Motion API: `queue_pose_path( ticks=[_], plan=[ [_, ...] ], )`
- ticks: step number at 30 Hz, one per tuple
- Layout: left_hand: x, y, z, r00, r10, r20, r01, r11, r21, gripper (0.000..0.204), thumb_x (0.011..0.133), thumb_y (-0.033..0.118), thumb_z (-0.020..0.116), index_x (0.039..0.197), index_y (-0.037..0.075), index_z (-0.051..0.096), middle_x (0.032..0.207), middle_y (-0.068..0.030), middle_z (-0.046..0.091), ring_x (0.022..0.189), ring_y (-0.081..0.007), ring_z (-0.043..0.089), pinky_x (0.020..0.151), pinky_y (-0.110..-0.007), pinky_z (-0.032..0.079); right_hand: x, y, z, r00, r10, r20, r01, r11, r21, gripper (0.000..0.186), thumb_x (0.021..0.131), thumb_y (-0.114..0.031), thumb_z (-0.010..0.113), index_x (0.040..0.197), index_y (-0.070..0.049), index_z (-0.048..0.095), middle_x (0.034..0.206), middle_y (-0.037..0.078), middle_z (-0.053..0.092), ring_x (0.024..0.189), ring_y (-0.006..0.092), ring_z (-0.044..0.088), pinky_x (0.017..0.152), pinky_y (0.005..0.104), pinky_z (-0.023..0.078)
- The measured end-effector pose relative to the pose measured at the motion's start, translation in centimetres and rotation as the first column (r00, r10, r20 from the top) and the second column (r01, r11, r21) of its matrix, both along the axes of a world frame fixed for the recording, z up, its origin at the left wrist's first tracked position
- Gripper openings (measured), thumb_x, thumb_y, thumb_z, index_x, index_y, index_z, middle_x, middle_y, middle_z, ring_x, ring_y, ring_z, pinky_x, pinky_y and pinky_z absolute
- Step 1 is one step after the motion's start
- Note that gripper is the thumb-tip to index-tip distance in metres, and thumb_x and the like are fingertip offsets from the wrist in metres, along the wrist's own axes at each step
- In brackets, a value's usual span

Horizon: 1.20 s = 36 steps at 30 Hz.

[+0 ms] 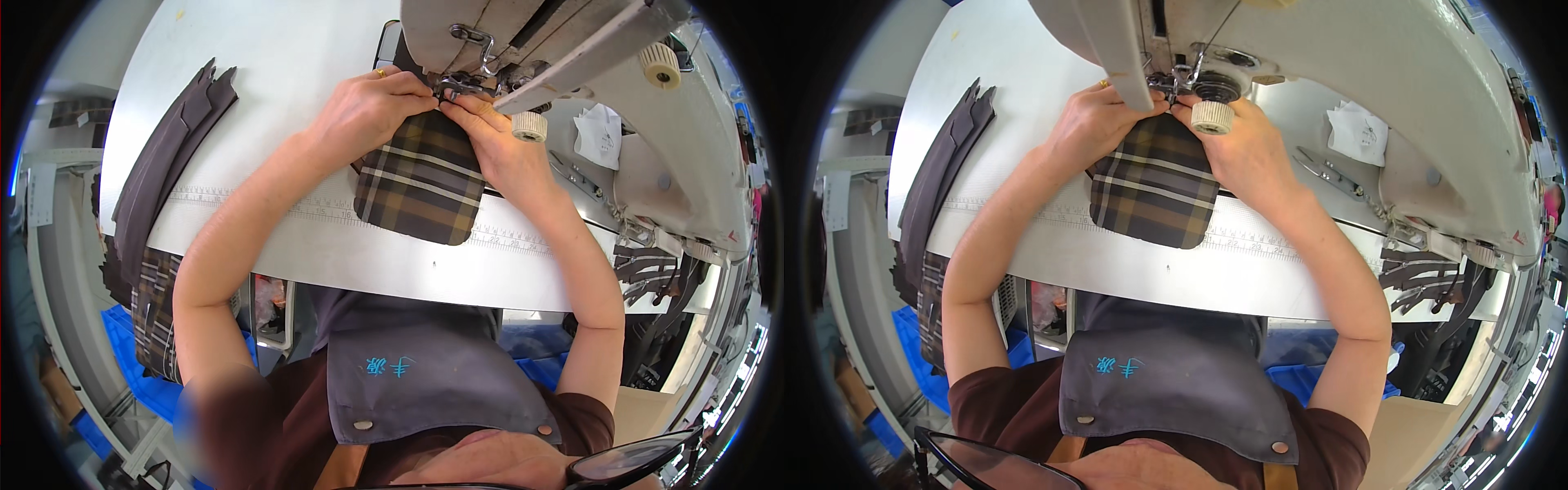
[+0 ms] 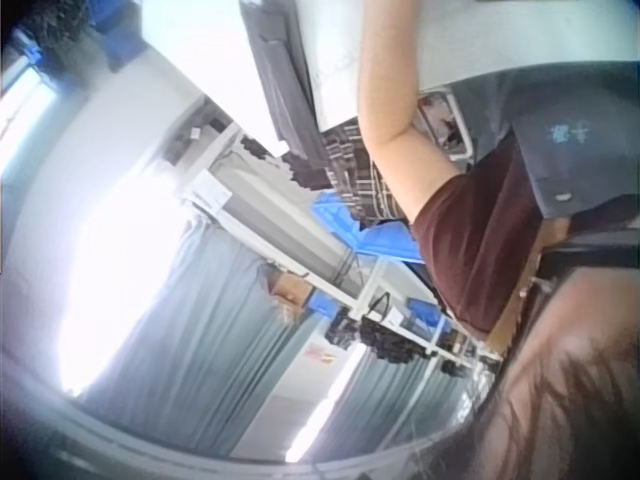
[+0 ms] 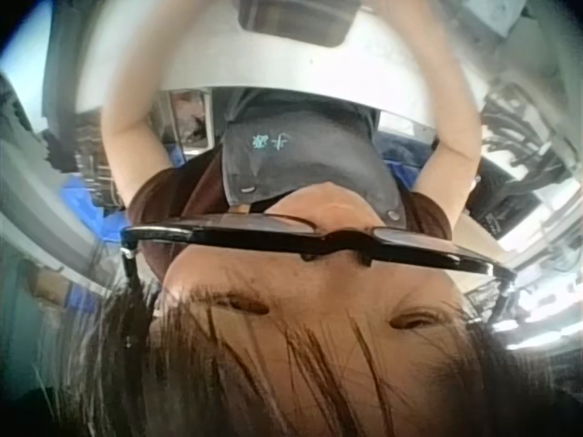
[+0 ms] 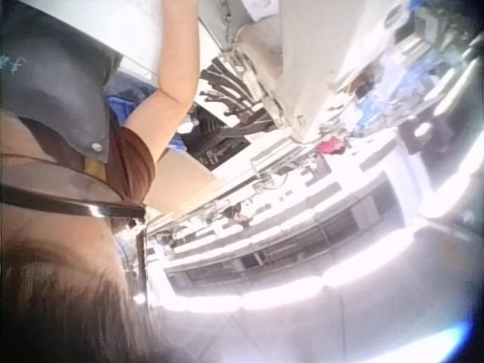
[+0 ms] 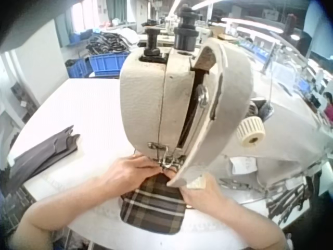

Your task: The person sews zippers onto plaid fabric pieces using an industrial sewing machine. They align the zipper with the fabric edge, guide it under the presser foot, and stitch along the zipper teeth. After completing each seam, they cut the thread and move the finished piece aside before starting the next one.

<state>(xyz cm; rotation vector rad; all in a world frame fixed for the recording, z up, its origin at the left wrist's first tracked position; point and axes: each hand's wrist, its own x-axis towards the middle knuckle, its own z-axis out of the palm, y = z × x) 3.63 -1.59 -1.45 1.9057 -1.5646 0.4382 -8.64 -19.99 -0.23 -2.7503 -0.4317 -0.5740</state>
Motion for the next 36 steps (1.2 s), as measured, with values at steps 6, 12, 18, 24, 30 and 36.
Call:
queue_pose_path(
  ticks=[6, 12, 18, 24, 30, 36],
  plan=[
    [0.2, -0.2, -0.2, 1.0, -0.012, -0.003, 0.012, 1.0, -0.023, 0.024, 0.069, 0.001, 0.059, 0.089, 0.007, 0.07, 0.091, -0.0013, 0.066, 0.084, -0.0214, 0.063, 0.07, -0.031, 0.054, 0.0, 0.0, -0.3, 1.0, -0.017, 0.013, 0.017, 1.0, -0.011, 0.041, 0.075, 0.004, 0.058, 0.112, -0.012, 0.064, 0.112, 0.001, 0.063, 0.087, 0.0235, 0.057, 0.073, 0.0334, 0.051],
    [0.5, -0.4, -0.4, 1.0, 0.0, 0.002, 0.0, 1.0, -0.025, 0.022, 0.07, 0.001, 0.059, 0.088, 0.007, 0.07, 0.091, -0.002, 0.067, 0.083, -0.0226, 0.063, 0.07, -0.032, 0.054, 0.2, -0.2, 0.0, 1.0, -0.029, -0.012, 0.029, 0.999, -0.034, 0.032, 0.081, 0.001, 0.058, 0.11, -0.011, 0.063, 0.111, 0.004, 0.063, 0.098, 0.0269, 0.061, 0.078, 0.0344, 0.051],
    [0.6, -0.3, -0.2, 1.0, -0.01, 0.018, 0.01, 1.0, -0.012, 0.023, 0.07, 0.002, 0.059, 0.089, 0.007, 0.07, 0.092, -0.0018, 0.066, 0.085, -0.022, 0.063, 0.071, -0.031, 0.053, 0.1, 0.0, -0.2, 0.994, -0.066, -0.082, 0.067, 0.998, 0.008, 0.031, 0.081, 0.0, 0.058, 0.11, -0.011, 0.063, 0.112, 0.004, 0.062, 0.096, 0.0263, 0.061, 0.077, 0.0348, 0.05],
    [0.2, 0.2, -0.2, 0.999, -0.032, 0.019, 0.032, 0.999, 0.003, 0.025, 0.068, 0.002, 0.06, 0.091, 0.007, 0.069, 0.094, -0.0003, 0.065, 0.087, -0.0204, 0.062, 0.071, -0.031, 0.053, -0.1, 0.1, 0.0, 1.0, -0.008, -0.012, 0.008, 1.0, 0.007, 0.032, 0.082, 0.001, 0.058, 0.111, -0.011, 0.063, 0.111, 0.003, 0.063, 0.096, 0.0252, 0.062, 0.077, 0.034, 0.051],
    [0.1, 0.1, 0.4, 0.995, 0.09, -0.042, -0.09, 0.996, -0.001, 0.022, 0.071, 0.002, 0.061, 0.091, 0.007, 0.069, 0.099, -0.0013, 0.065, 0.094, -0.0226, 0.061, 0.088, -0.036, 0.047, 0.0, -0.5, -0.2, 0.998, 0.002, -0.063, 0.005, 0.995, 0.099, 0.034, 0.081, 0.001, 0.06, 0.113, -0.011, 0.063, 0.107, 0.005, 0.065, 0.1, 0.0258, 0.06, 0.079, 0.0335, 0.05],
    [1.3, 0.6, 0.9, 0.953, 0.135, -0.271, -0.113, 0.989, 0.094, 0.022, 0.076, 0.005, 0.062, 0.098, 0.007, 0.065, 0.116, -0.0032, 0.062, 0.109, -0.0275, 0.057, 0.099, -0.042, 0.04, -5.3, -2.4, 1.2, 0.98, -0.18, 0.091, 0.177, 0.984, 0.035, 0.034, 0.078, -0.003, 0.063, 0.112, -0.004, 0.06, 0.116, 0.011, 0.059, 0.109, 0.031, 0.054, 0.093, 0.0372, 0.044]
  ],
)
